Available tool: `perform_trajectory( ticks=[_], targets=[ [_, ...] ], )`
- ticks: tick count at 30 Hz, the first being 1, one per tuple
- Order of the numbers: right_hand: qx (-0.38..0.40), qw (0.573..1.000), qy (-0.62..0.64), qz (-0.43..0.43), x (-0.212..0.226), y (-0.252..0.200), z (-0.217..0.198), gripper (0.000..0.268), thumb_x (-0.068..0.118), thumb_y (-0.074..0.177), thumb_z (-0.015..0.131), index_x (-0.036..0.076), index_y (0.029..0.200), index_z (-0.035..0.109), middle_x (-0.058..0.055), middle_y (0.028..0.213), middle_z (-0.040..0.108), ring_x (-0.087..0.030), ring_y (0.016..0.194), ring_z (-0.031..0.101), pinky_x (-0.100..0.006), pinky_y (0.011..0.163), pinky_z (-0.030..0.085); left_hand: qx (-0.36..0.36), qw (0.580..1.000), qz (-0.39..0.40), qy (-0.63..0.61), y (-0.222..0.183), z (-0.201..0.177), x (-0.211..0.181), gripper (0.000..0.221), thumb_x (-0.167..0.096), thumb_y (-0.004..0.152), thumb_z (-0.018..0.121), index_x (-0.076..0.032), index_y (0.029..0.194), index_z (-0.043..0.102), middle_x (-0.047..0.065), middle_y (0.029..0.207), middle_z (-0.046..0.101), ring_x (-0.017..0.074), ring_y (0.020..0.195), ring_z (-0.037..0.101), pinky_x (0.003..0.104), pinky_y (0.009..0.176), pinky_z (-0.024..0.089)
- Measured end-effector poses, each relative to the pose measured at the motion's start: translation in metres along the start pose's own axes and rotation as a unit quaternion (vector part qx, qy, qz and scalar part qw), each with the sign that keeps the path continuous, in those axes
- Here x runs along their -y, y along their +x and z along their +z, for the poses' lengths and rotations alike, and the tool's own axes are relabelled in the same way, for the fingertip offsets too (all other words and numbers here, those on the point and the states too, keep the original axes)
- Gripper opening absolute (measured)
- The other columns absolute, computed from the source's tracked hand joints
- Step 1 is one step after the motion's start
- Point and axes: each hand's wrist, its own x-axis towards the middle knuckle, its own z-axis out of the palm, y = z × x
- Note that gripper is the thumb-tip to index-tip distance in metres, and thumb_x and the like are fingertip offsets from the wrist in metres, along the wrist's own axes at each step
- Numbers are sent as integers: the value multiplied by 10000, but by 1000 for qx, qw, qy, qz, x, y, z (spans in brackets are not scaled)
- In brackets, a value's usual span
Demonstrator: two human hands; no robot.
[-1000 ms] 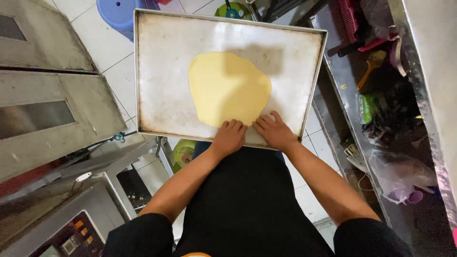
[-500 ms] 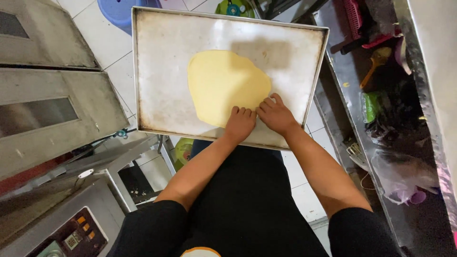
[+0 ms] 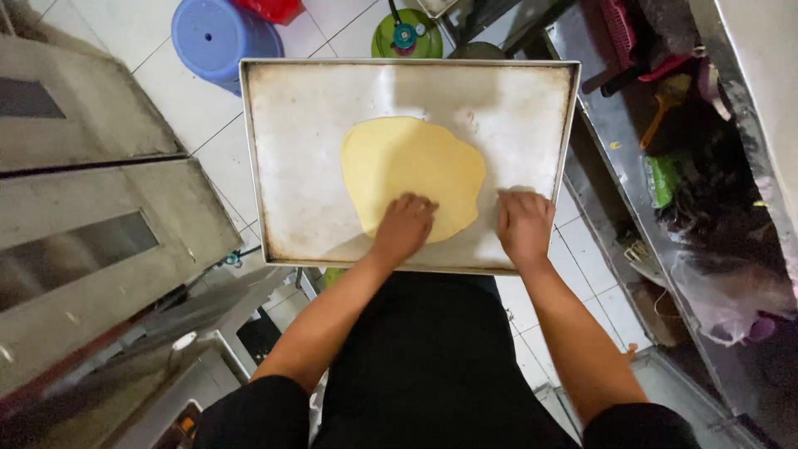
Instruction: The person cleans a metal baking tray using a cloth, then uses a rolling pin to flatten a ball of dough on a stainless steel table, and finally transfers the flattened dough onto the tray.
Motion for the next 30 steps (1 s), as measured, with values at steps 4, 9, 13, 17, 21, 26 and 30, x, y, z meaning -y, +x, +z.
perform_trajectory(
  ticks=[4, 9, 13, 17, 21, 26, 30],
  targets=[
    [-62, 994, 10, 89, 26, 27, 12, 150, 205, 867, 638, 217, 1007, 692, 38, 886, 598, -159, 931, 549, -333, 832, 363, -36, 999, 23, 13, 60, -21, 19, 266, -217, 900, 536, -155, 1137, 639, 28, 1084, 571, 277, 1138, 464, 438, 882, 461],
    [-61, 989, 20, 134, 48, 58, 22, 200, 192, 820, 661, 200, 1018, 689, 27, 918, 585, -179, 981, 536, -351, 821, 386, -130, 984, 106, 54, 127, -30, 33, 290, -172, 862, 636, -159, 1150, 619, 22, 1075, 506, 265, 1138, 423, 407, 853, 476],
    [-59, 986, 25, 155, 53, 76, 29, 196, 186, 865, 631, 204, 1053, 680, 40, 954, 551, -169, 1000, 515, -341, 822, 389, -64, 987, 147, 32, 146, -30, 39, 248, -182, 902, 602, -163, 1147, 634, 34, 1122, 506, 279, 1189, 387, 437, 930, 423],
    [-29, 988, 66, 140, 46, 73, 40, 163, 209, 851, 653, 178, 1010, 672, 18, 1019, 518, -218, 1040, 501, -368, 816, 413, -6, 979, 205, 22, 153, -19, 45, 144, -223, 902, 606, -144, 1004, 668, 39, 1124, 537, 267, 1213, 399, 443, 977, 377],
    [-5, 977, 192, 95, 42, 77, 34, 122, 108, 814, 655, 174, 910, 619, 39, 927, 594, -193, 1006, 575, -347, 850, 421, 26, 972, 234, -9, 160, -24, 44, 146, -277, 892, 579, -135, 878, 609, 43, 953, 621, 222, 1188, 488, 439, 1025, 315],
    [46, 965, 239, 97, 43, 87, 17, 243, 121, 802, 669, 141, 1021, 567, 4, 950, 656, -192, 985, 612, -351, 902, 413, 195, 954, 223, -33, 175, -74, 26, 195, -324, 887, 482, -143, 944, 528, 76, 898, 668, 217, 1052, 588, 407, 1027, 298],
    [80, 941, 296, 143, 37, 94, 21, 204, 123, 862, 634, 143, 1056, 575, 11, 934, 685, -197, 956, 633, -350, 891, 438, 240, 953, 185, -18, 179, -112, 19, 262, -202, 884, 486, -136, 1137, 465, 63, 810, 670, 248, 858, 656, 434, 962, 341]
  ],
)
